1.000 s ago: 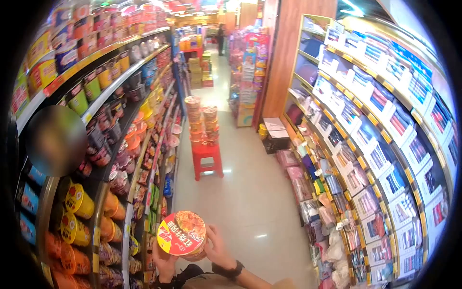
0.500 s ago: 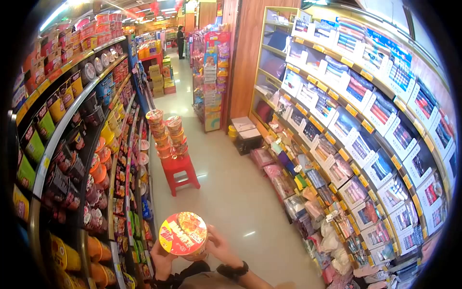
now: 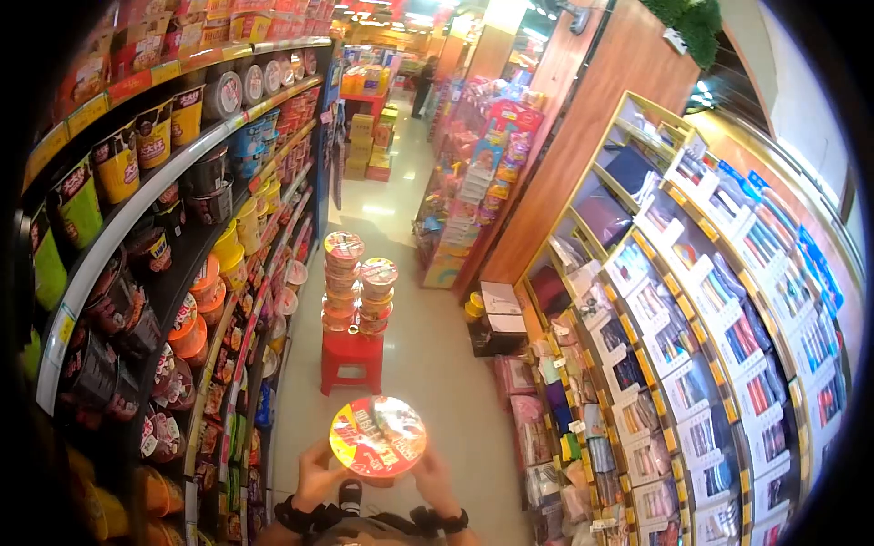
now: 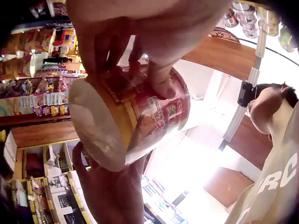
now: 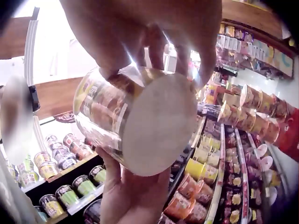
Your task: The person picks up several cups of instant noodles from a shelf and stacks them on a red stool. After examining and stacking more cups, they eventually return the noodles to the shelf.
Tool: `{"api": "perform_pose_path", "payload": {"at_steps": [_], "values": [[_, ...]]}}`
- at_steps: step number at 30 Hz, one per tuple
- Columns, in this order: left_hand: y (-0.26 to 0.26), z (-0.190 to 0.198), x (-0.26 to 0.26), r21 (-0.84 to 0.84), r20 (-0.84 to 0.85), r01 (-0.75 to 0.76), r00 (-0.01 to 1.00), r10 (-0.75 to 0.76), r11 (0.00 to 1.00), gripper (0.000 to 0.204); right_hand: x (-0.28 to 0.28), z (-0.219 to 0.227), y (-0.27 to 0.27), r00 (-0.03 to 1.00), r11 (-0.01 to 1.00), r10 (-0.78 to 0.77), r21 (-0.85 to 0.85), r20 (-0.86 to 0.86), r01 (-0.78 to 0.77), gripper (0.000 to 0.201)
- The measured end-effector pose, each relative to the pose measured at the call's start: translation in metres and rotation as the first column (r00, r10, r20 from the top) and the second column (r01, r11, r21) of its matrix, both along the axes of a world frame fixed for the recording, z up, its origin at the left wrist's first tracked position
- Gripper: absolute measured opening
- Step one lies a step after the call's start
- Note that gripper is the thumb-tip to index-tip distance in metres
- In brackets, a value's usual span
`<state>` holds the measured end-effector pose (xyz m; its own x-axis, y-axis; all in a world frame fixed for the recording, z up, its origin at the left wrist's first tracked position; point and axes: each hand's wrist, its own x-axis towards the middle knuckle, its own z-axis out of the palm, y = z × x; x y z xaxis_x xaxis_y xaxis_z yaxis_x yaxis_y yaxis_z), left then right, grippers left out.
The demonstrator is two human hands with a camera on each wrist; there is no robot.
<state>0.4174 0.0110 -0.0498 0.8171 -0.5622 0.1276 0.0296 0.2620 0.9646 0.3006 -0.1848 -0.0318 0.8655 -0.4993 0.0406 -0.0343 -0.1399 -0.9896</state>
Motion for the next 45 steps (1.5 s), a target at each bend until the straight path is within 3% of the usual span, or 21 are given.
{"api": "perform_pose_path", "payload": {"at_steps": [3, 5, 6, 7, 9, 11, 14, 15, 18, 19, 22, 23, 26, 31, 33, 34, 35, 38, 42, 45], "values": [[-0.030, 0.003, 0.029, -0.060, -0.014, 0.051, 0.999, -0.052, 0.997, 0.070, 0.019, -0.017, -0.024, 0.997, 0.996, -0.047, 0.078, -0.056, 0.051, 0.054], [-0.047, -0.006, 0.046, -0.041, -0.001, 0.068, 0.998, -0.068, 0.997, 0.072, 0.019, -0.097, -0.072, 0.973, 0.977, -0.176, -0.150, -0.151, 0.153, 0.047], [-0.057, -0.014, 0.056, 0.026, 0.017, 0.068, 0.998, -0.068, 0.997, 0.072, 0.031, -0.078, -0.067, 0.949, 0.948, -0.240, -0.259, -0.202, 0.185, 0.044], [-0.065, -0.022, 0.065, 0.041, -0.025, 0.091, 0.996, -0.090, 0.995, 0.071, 0.042, -0.059, -0.060, 0.990, 0.991, -0.137, 0.002, 0.019, 0.137, 0.051], [-0.082, -0.030, 0.089, 0.080, -0.051, 0.130, 0.991, -0.126, 0.988, 0.070, 0.056, -0.066, -0.085, 0.993, 0.984, -0.081, 0.150, -0.089, 0.093, 0.048], [-0.105, -0.038, 0.113, 0.079, -0.005, 0.121, 0.993, -0.121, 0.989, 0.067, 0.080, -0.064, -0.103, 0.998, 0.981, -0.062, 0.182, -0.025, 0.066, 0.048], [-0.138, -0.025, 0.151, 0.346, 0.305, 0.007, 0.945, -0.119, 0.938, 0.069, 0.119, -0.061, -0.137, 1.000, 0.994, -0.010, 0.111, 0.017, 0.008, 0.050], [-0.145, -0.046, 0.166, 0.356, 0.392, -0.053, 0.915, -0.098, 0.933, 0.067, 0.135, -0.058, -0.151, 1.000, 0.998, 0.017, 0.066, 0.022, -0.019, 0.052], [-0.183, -0.044, 0.206, 0.385, 0.365, -0.078, 0.928, -0.075, 0.920, 0.065, 0.183, -0.061, -0.202, 0.981, 0.947, 0.175, 0.286, -0.084, -0.145, 0.057], [-0.195, -0.046, 0.218, 0.422, 0.285, -0.038, 0.954, -0.093, 0.906, 0.068, 0.196, -0.069, -0.220, 0.967, 0.912, 0.242, 0.359, -0.085, -0.197, 0.061], [-0.222, -0.077, 0.248, 0.453, 0.322, -0.115, 0.946, -0.042, 0.884, 0.072, 0.248, -0.057, -0.253, 0.963, 0.958, 0.261, 0.140, -0.063, -0.250, 0.064], [-0.232, -0.083, 0.260, 0.406, 0.256, -0.048, 0.965, -0.063, 0.913, 0.076, 0.265, -0.078, -0.263, 0.961, 0.949, 0.270, 0.185, -0.052, -0.256, 0.070], [-0.277, -0.051, 0.278, 0.361, 0.099, -0.106, 0.992, 0.075, 0.926, 0.079, 0.312, -0.080, -0.278, 0.959, 0.960, 0.265, 0.062, 0.101, -0.272, 0.074], [-0.310, -0.066, 0.326, 0.281, 0.150, -0.183, 0.978, 0.145, 0.942, 0.083, 0.376, -0.079, -0.292, 0.941, 0.940, 0.315, 0.095, 0.125, -0.327, 0.092], [-0.322, -0.060, 0.342, 0.230, 0.015, -0.163, 0.986, 0.165, 0.959, 0.083, 0.400, -0.080, -0.296, 0.942, 0.930, 0.310, 0.166, 0.130, -0.329, 0.096], [-0.325, -0.057, 0.349, 0.202, -0.050, -0.153, 0.985, 0.167, 0.967, 0.083, 0.410, -0.083, -0.299, 0.939, 0.924, 0.315, 0.181, 0.140, -0.337, 0.096], [-0.323, -0.080, 0.363, 0.238, 0.094, -0.198, 0.979, 0.180, 0.951, 0.083, 0.421, -0.088, -0.302, 0.937, 0.919, 0.317, 0.196, 0.150, -0.342, 0.096], [-0.327, -0.092, 0.386, 0.306, 0.112, -0.222, 0.974, 0.197, 0.926, 0.083, 0.449, -0.092, -0.304, 0.937, 0.907, 0.315, 0.243, 0.152, -0.345, 0.095], [-0.336, -0.105, 0.422, 0.278, 0.050, -0.179, 0.984, 0.171, 0.944, 0.083, 0.493, -0.118, -0.315, 0.934, 0.932, 0.332, 0.106, 0.134, -0.347, 0.095], [-0.342, -0.095, 0.434, 0.249, 0.006, -0.180, 0.983, 0.184, 0.952, 0.081, 0.510, -0.123, -0.316, 0.942, 0.927, 0.324, 0.169, 0.081, -0.334, 0.096]]}}
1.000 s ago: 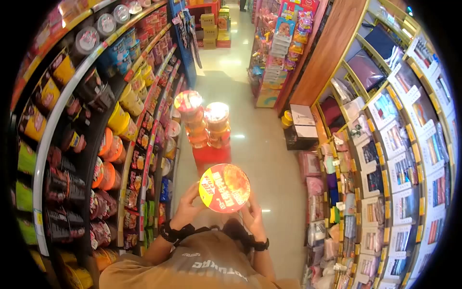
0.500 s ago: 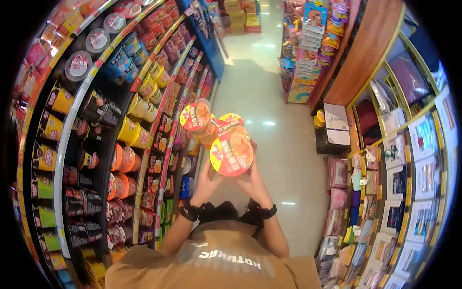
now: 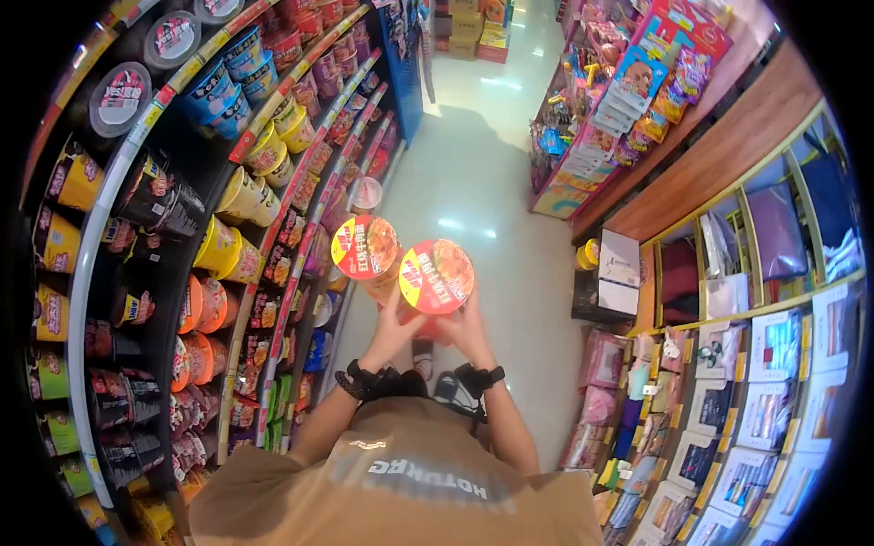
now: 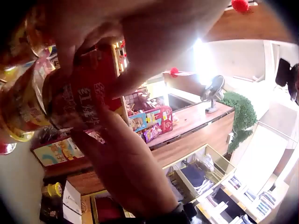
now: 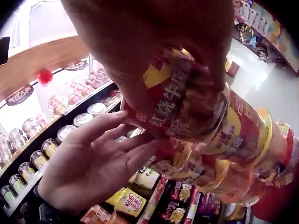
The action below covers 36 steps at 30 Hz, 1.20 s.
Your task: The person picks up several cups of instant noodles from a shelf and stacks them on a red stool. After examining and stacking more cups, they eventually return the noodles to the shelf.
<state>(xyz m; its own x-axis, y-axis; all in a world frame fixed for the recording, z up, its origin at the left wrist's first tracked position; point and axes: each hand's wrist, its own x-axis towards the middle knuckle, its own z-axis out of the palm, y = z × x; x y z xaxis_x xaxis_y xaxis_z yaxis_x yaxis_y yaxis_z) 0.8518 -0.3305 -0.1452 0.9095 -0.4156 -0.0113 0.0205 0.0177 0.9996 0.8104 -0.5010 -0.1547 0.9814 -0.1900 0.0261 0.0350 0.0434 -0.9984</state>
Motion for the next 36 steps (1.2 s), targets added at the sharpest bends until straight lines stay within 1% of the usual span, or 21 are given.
{"api": "perform_pose_path", "payload": {"at_steps": [2, 5, 7, 8, 9, 10, 11, 12, 13, 14, 17, 18, 20, 22, 23, 24, 27, 29, 30, 33, 36], "values": [[-0.001, 0.013, 0.006, -0.045, -0.122, -0.017, 0.992, 0.012, 0.999, 0.081, 0.012, -0.003, -0.005, 1.000, 0.999, 0.009, -0.048, 0.005, -0.009, 0.098], [0.002, 0.009, 0.015, 0.016, -0.130, -0.030, 0.991, 0.032, 0.999, 0.079, 0.026, -0.011, -0.008, 0.998, 0.998, 0.032, -0.047, -0.045, -0.034, 0.100], [0.003, -0.016, 0.021, 0.074, -0.011, -0.040, 0.999, 0.040, 0.996, 0.078, 0.028, -0.029, -0.013, 0.992, 0.997, 0.051, -0.057, -0.118, -0.058, 0.098], [0.005, -0.005, 0.025, 0.067, -0.060, -0.015, 0.998, 0.019, 0.998, 0.075, 0.032, -0.042, -0.019, 0.987, 0.993, 0.058, -0.089, -0.150, -0.072, 0.096], [0.005, -0.008, 0.027, 0.088, 0.088, -0.066, 0.994, 0.058, 0.994, 0.073, 0.039, -0.021, -0.013, 0.996, 0.991, 0.084, -0.106, 0.006, -0.083, 0.095], [0.006, -0.018, 0.029, 0.093, 0.120, -0.068, 0.991, 0.057, 0.993, 0.073, 0.039, -0.043, -0.017, 0.994, 0.977, 0.070, -0.208, 0.081, -0.052, 0.095], [0.007, -0.005, 0.030, 0.093, 0.144, -0.083, 0.987, 0.069, 0.992, 0.072, 0.040, -0.033, -0.015, 0.993, 0.982, 0.090, -0.173, 0.080, -0.075, 0.095], [0.009, 0.005, 0.031, 0.114, 0.094, -0.064, 0.994, 0.054, 0.991, 0.073, 0.040, -0.030, -0.013, 0.995, 0.988, 0.080, -0.137, 0.065, -0.071, 0.092], [0.013, 0.015, 0.030, 0.139, 0.084, -0.062, 0.995, 0.050, 0.988, 0.073, 0.038, -0.030, -0.020, 0.990, 0.978, 0.133, -0.158, -0.039, -0.137, 0.104], [0.014, 0.019, 0.030, 0.114, 0.010, -0.030, 1.000, 0.029, 0.993, 0.073, 0.036, -0.033, -0.023, 0.987, 0.971, 0.136, -0.187, -0.084, -0.149, 0.104], [0.016, 0.014, 0.027, 0.082, -0.077, -0.002, 0.997, 0.008, 0.997, 0.076, 0.034, -0.029, -0.026, 0.980, 0.975, 0.159, -0.137, -0.121, -0.175, 0.103], [0.015, 0.012, 0.027, 0.081, -0.077, -0.009, 0.997, 0.015, 0.997, 0.077, 0.035, -0.020, -0.025, 0.974, 0.973, 0.183, -0.120, -0.130, -0.199, 0.101], [0.013, 0.008, 0.020, 0.086, -0.090, -0.023, 0.995, 0.031, 0.996, 0.078, 0.037, -0.022, -0.026, 0.973, 0.971, 0.204, -0.107, -0.105, -0.215, 0.100], [0.009, -0.003, 0.013, 0.163, 0.017, -0.092, 0.996, 0.090, 0.982, 0.079, 0.032, -0.020, -0.029, 0.969, 0.965, 0.229, -0.107, -0.091, -0.238, 0.100], [0.008, -0.007, 0.008, 0.200, 0.073, -0.129, 0.990, 0.117, 0.971, 0.079, 0.033, -0.006, -0.030, 0.966, 0.961, 0.243, -0.116, -0.086, -0.252, 0.099], [0.007, -0.009, 0.000, 0.215, 0.064, -0.162, 0.986, 0.152, 0.963, 0.078, 0.031, 0.006, -0.031, 0.963, 0.956, 0.258, -0.124, -0.081, -0.267, 0.099], [0.005, -0.019, -0.024, 0.288, 0.053, -0.254, 0.967, 0.250, 0.923, 0.075, 0.028, 0.021, -0.037, 0.958, 0.964, 0.263, 0.078, -0.117, -0.255, 0.096], [0.008, -0.024, -0.048, 0.380, 0.046, -0.300, 0.951, 0.306, 0.875, 0.073, 0.024, 0.013, -0.045, 0.960, 0.974, 0.223, -0.008, -0.172, -0.228, 0.092], [0.008, -0.012, -0.062, 0.370, 0.048, -0.342, 0.936, 0.350, 0.864, 0.068, 0.018, 0.007, -0.049, 0.959, 0.975, 0.201, -0.053, -0.201, -0.216, 0.090], [0.005, 0.024, -0.100, 0.408, -0.063, -0.391, 0.890, 0.452, 0.825, 0.065, 0.003, -0.047, -0.057, 0.980, 0.971, 0.138, -0.176, -0.140, -0.162, 0.073], [0.015, 0.021, -0.139, 0.418, 0.011, -0.451, 0.870, 0.492, 0.789, 0.057, -0.009, -0.068, -0.059, 0.926, 0.950, 0.160, -0.202, -0.343, -0.239, 0.043]]}}
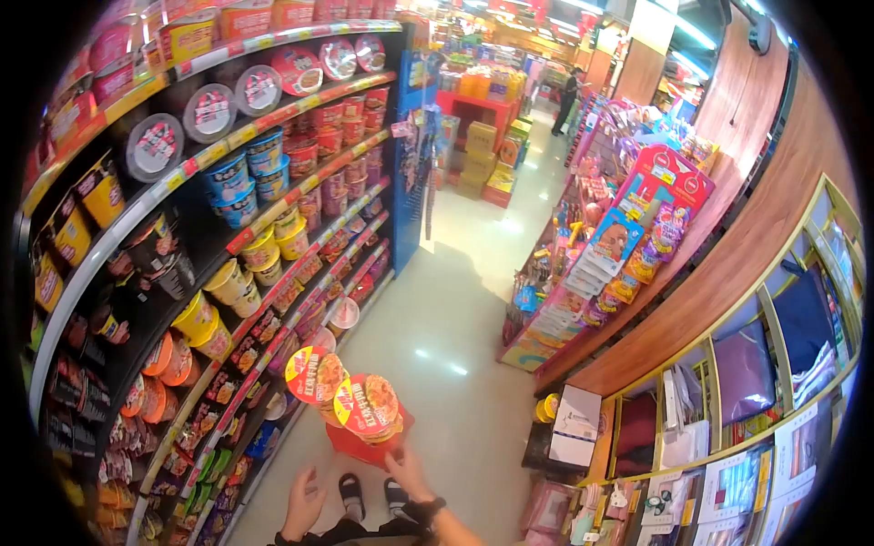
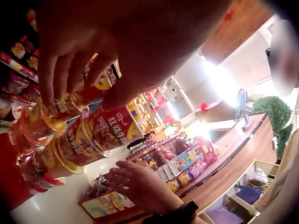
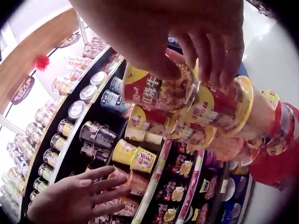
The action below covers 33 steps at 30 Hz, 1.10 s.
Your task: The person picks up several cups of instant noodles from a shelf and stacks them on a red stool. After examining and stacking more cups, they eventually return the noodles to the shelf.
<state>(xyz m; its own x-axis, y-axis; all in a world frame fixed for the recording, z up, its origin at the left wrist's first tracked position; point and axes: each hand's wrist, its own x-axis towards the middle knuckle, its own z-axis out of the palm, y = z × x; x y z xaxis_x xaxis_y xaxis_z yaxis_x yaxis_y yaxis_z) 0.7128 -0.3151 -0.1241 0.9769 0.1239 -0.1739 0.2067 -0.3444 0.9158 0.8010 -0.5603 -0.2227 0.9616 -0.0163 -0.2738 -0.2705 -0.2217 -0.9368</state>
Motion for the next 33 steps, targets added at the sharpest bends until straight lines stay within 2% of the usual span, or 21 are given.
{"api": "perform_pose_path", "payload": {"at_steps": [2, 3, 4, 6, 7, 8, 9, 11, 12, 14, 15, 16, 17, 18, 19, 24, 26, 28, 30, 32, 33], "values": [[0.007, 0.000, -0.022, -0.022, 0.010, -0.029, 1.000, 0.029, 0.999, 0.055, -0.007, -0.004, -0.004, 0.955, 0.945, 0.294, -0.163, 0.041, -0.284, 0.033], [0.011, -0.001, -0.034, -0.032, 0.013, -0.041, 0.999, 0.041, 0.999, 0.054, -0.012, -0.003, -0.004, 0.901, 0.879, 0.431, -0.247, 0.043, -0.408, 0.031], [0.014, -0.009, -0.047, -0.090, -0.038, -0.094, 0.995, 0.091, 0.991, 0.051, -0.015, -0.003, -0.001, 0.835, 0.796, 0.549, -0.289, -0.025, -0.532, 0.033], [0.035, -0.068, -0.077, -0.124, -0.094, -0.101, 0.991, 0.090, 0.987, 0.065, -0.021, 0.016, 0.013, 0.654, 0.577, 0.736, -0.344, -0.175, -0.741, 0.035], [0.047, -0.099, -0.091, -0.142, -0.123, -0.107, 0.988, 0.090, 0.984, 0.073, -0.026, 0.024, 0.026, 0.619, 0.544, 0.766, -0.337, -0.175, -0.769, 0.035], [0.057, -0.120, -0.107, -0.007, -0.094, -0.023, 0.995, 0.022, 1.000, 0.085, -0.033, 0.033, 0.040, 0.579, 0.507, 0.796, -0.328, -0.178, -0.797, 0.036], [0.059, -0.094, -0.117, 0.075, -0.007, -0.016, 1.000, 0.016, 0.997, 0.073, -0.042, 0.039, 0.055, 0.530, 0.460, 0.828, -0.317, -0.184, -0.829, 0.036], [0.058, -0.037, -0.140, 0.246, 0.141, -0.063, 0.990, 0.029, 0.967, 0.049, -0.062, 0.040, 0.079, 0.429, 0.436, 0.895, -0.426, 0.120, -0.792, 0.035], [0.066, -0.021, -0.157, 0.196, 0.106, -0.059, 0.994, 0.038, 0.979, 0.051, -0.071, 0.035, 0.104, 0.410, 0.387, 0.911, -0.431, 0.043, -0.815, 0.034], [0.084, -0.031, -0.201, 0.315, 0.195, -0.109, 0.980, 0.048, 0.943, 0.050, -0.091, 0.025, 0.150, 0.358, 0.279, 0.927, -0.434, -0.110, -0.857, 0.030], [0.098, -0.009, -0.216, 0.232, 0.163, -0.101, 0.985, 0.064, 0.967, 0.049, -0.109, 0.034, 0.171, 0.396, 0.349, 0.914, -0.330, -0.084, -0.877, 0.033], [0.110, 0.005, -0.236, 0.134, 0.141, -0.111, 0.986, 0.092, 0.985, 0.048, -0.115, 0.018, 0.198, 0.284, 0.233, 0.951, -0.324, -0.121, -0.917, 0.036], [0.122, -0.012, -0.262, 0.183, 0.180, -0.185, 0.972, 0.152, 0.966, 0.048, -0.129, 0.021, 0.226, 0.229, 0.178, 0.970, -0.397, -0.085, -0.900, 0.037], [0.137, -0.030, -0.284, 0.236, 0.225, -0.251, 0.954, 0.199, 0.939, 0.047, -0.155, 0.058, 0.256, 0.271, 0.225, 0.960, -0.373, -0.075, -0.900, 0.032], [0.148, -0.032, -0.304, 0.243, 0.226, -0.337, 0.932, 0.284, 0.910, 0.046, -0.170, 0.034, 0.281, 0.241, 0.225, 0.970, -0.278, -0.022, -0.934, 0.029], [0.212, -0.034, -0.411, 0.241, 0.251, -0.566, 0.821, 0.512, 0.789, 0.040, -0.282, 0.036, 0.401, -0.020, 0.005, 0.991, -0.185, 0.133, -0.983, 0.024], [0.220, -0.023, -0.451, -0.084, 0.297, -0.721, 0.641, 0.708, 0.688, 0.038, -0.325, 0.049, 0.440, -0.164, -0.144, 0.979, -0.163, 0.117, -0.976, 0.029], [0.230, -0.004, -0.483, -0.123, 0.310, -0.807, 0.522, 0.795, 0.578, 0.038, -0.360, 0.047, 0.474, -0.292, -0.269, 0.943, -0.154, 0.158, -0.951, 0.030], [0.238, 0.013, -0.511, 0.127, 0.322, -0.868, 0.495, 0.807, 0.481, 0.038, -0.391, 0.049, 0.502, -0.392, -0.380, 0.911, -0.109, 0.128, -0.919, 0.030], [0.239, 0.018, -0.534, 0.126, 0.244, -0.914, 0.406, 0.881, 0.387, 0.040, -0.419, 0.053, 0.529, -0.510, -0.502, 0.851, -0.095, 0.123, -0.860, 0.028], [0.241, 0.021, -0.545, 0.130, 0.205, -0.933, 0.358, 0.911, 0.337, 0.041, -0.432, 0.052, 0.541, -0.536, -0.531, 0.834, -0.073, 0.131, -0.844, 0.027]]}}
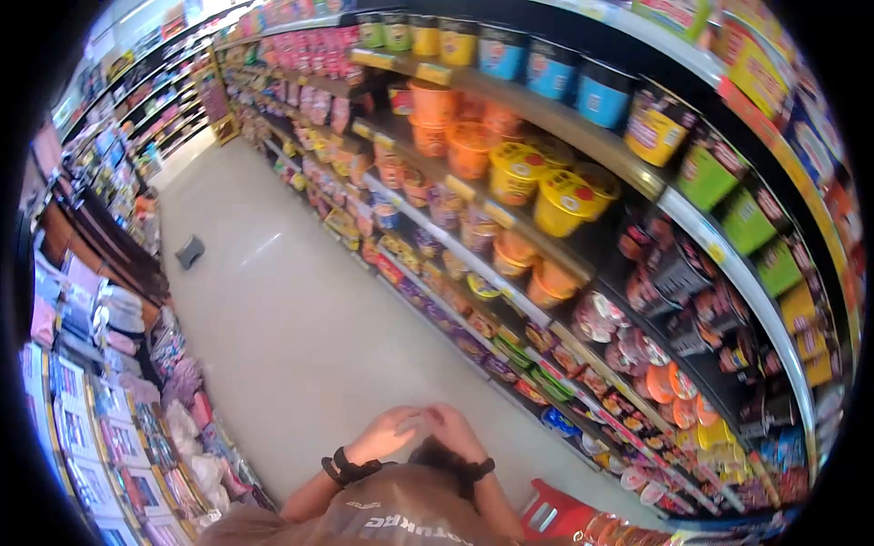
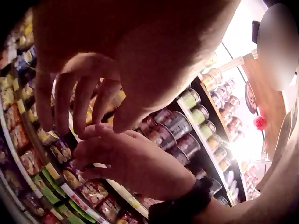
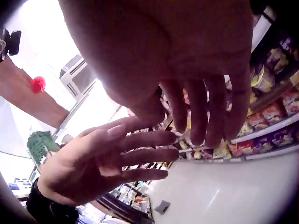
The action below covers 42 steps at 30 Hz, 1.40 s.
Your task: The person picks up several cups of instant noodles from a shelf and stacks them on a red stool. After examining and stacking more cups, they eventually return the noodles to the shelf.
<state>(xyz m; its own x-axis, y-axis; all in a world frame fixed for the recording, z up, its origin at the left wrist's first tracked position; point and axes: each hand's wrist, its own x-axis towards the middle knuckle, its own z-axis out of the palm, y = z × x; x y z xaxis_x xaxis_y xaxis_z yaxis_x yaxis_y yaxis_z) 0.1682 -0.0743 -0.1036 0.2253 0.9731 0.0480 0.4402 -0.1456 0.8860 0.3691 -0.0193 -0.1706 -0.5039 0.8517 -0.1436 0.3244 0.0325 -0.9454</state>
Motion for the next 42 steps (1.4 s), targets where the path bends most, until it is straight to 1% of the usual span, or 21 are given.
{"api": "perform_pose_path", "payload": {"at_steps": [2, 3, 5, 7, 8, 9, 10, 13, 16, 17, 18, 20, 21, 24, 27, 30, 33, 35, 36, 39, 42], "values": [[0.003, 0.006, -0.016, -0.085, 0.065, -0.102, 0.992, 0.107, 0.991, 0.041, -0.027, -0.003, 0.026, 0.997, 0.998, 0.066, -0.005, -0.050, -0.066, 0.026], [0.006, 0.005, -0.024, -0.127, 0.093, -0.149, 0.982, 0.161, 0.981, 0.041, -0.039, -0.005, 0.040, 0.995, 0.996, 0.093, -0.009, -0.044, -0.094, 0.025], [0.018, -0.007, -0.045, -0.113, 0.032, -0.182, 0.982, 0.186, 0.977, 0.041, -0.064, -0.007, 0.068, 0.989, 0.989, 0.143, -0.020, -0.034, -0.144, 0.023], [0.036, -0.021, -0.065, -0.091, -0.013, -0.224, 0.975, 0.224, 0.970, 0.040, -0.090, 0.004, 0.099, 0.980, 0.979, 0.194, -0.063, -0.035, -0.196, 0.023], [0.048, -0.024, -0.074, -0.105, -0.036, -0.246, 0.969, 0.244, 0.963, 0.040, -0.102, 0.006, 0.116, 0.976, 0.973, 0.215, -0.078, -0.035, -0.217, 0.024], [0.065, -0.019, -0.084, -0.115, -0.061, -0.265, 0.964, 0.260, 0.957, 0.041, -0.114, 0.004, 0.135, 0.967, 0.966, 0.243, -0.067, -0.081, -0.249, 0.023], [0.083, -0.015, -0.093, -0.124, -0.087, -0.282, 0.958, 0.273, 0.951, 0.041, -0.125, 0.004, 0.153, 0.969, 0.972, 0.225, -0.051, -0.101, -0.231, 0.023], [0.146, -0.014, -0.123, -0.114, -0.043, -0.295, 0.955, 0.292, 0.949, 0.045, -0.161, 0.007, 0.214, 0.976, 0.988, 0.151, 0.003, -0.158, -0.152, 0.024], [0.218, 0.015, -0.148, -0.117, -0.040, -0.273, 0.962, 0.270, 0.955, 0.051, -0.197, 0.034, 0.277, 0.974, 0.998, 0.053, 0.027, -0.218, -0.048, 0.025], [0.239, 0.012, -0.158, -0.090, -0.064, -0.267, 0.963, 0.262, 0.960, 0.057, -0.211, 0.030, 0.300, 0.961, 0.996, 0.070, 0.073, -0.268, -0.052, 0.024], [0.259, 0.010, -0.165, -0.006, -0.064, -0.285, 0.957, 0.284, 0.958, 0.058, -0.223, 0.027, 0.319, 0.938, 0.998, 0.051, 0.056, -0.343, -0.034, 0.024], [0.300, 0.018, -0.180, 0.152, -0.057, -0.314, 0.944, 0.325, 0.937, 0.061, -0.252, 0.035, 0.357, 0.879, 1.000, 0.004, 0.008, -0.477, 0.000, 0.025], [0.317, 0.029, -0.185, 0.144, -0.033, -0.337, 0.938, 0.345, 0.930, 0.061, -0.263, 0.041, 0.374, 0.825, 0.999, 0.026, -0.008, -0.565, -0.037, 0.026], [0.357, 0.050, -0.201, 0.143, 0.063, -0.409, 0.913, 0.404, 0.901, 0.060, -0.285, 0.086, 0.410, 0.842, 0.999, 0.019, 0.052, -0.539, 0.011, 0.029], [0.394, 0.053, -0.220, 0.145, 0.123, -0.452, 0.891, 0.437, 0.880, 0.060, -0.304, 0.097, 0.439, 0.776, 1.000, -0.007, -0.011, -0.630, 0.000, 0.032], [0.434, 0.059, -0.238, 0.157, 0.177, -0.484, 0.871, 0.458, 0.861, 0.061, -0.316, 0.116, 0.463, 0.827, 0.996, -0.025, 0.056, -0.561, 0.068, 0.034], [0.482, 0.059, -0.257, 0.265, 0.280, -0.480, 0.868, 0.409, 0.836, 0.061, -0.328, 0.126, 0.487, 0.795, 0.984, -0.046, 0.112, -0.605, 0.142, 0.036], [0.516, 0.071, -0.265, 0.205, 0.367, -0.461, 0.854, 0.369, 0.864, 0.058, -0.330, 0.129, 0.503, 0.763, 0.972, -0.080, 0.119, -0.641, 0.202, 0.041], [0.533, 0.077, -0.270, 0.181, 0.405, -0.445, 0.847, 0.345, 0.877, 0.057, -0.334, 0.136, 0.511, 0.766, 0.953, -0.110, 0.152, -0.634, 0.263, 0.040], [0.593, 0.086, -0.281, 0.328, 0.410, -0.419, 0.871, 0.272, 0.847, 0.056, -0.354, 0.155, 0.539, 0.764, 0.867, -0.169, 0.275, -0.622, 0.416, 0.040], [0.658, 0.098, -0.290, 0.478, 0.332, -0.365, 0.917, 0.220, 0.799, 0.059, -0.378, 0.179, 0.577, 0.726, 0.725, -0.280, 0.357, -0.628, 0.589, 0.043]]}}
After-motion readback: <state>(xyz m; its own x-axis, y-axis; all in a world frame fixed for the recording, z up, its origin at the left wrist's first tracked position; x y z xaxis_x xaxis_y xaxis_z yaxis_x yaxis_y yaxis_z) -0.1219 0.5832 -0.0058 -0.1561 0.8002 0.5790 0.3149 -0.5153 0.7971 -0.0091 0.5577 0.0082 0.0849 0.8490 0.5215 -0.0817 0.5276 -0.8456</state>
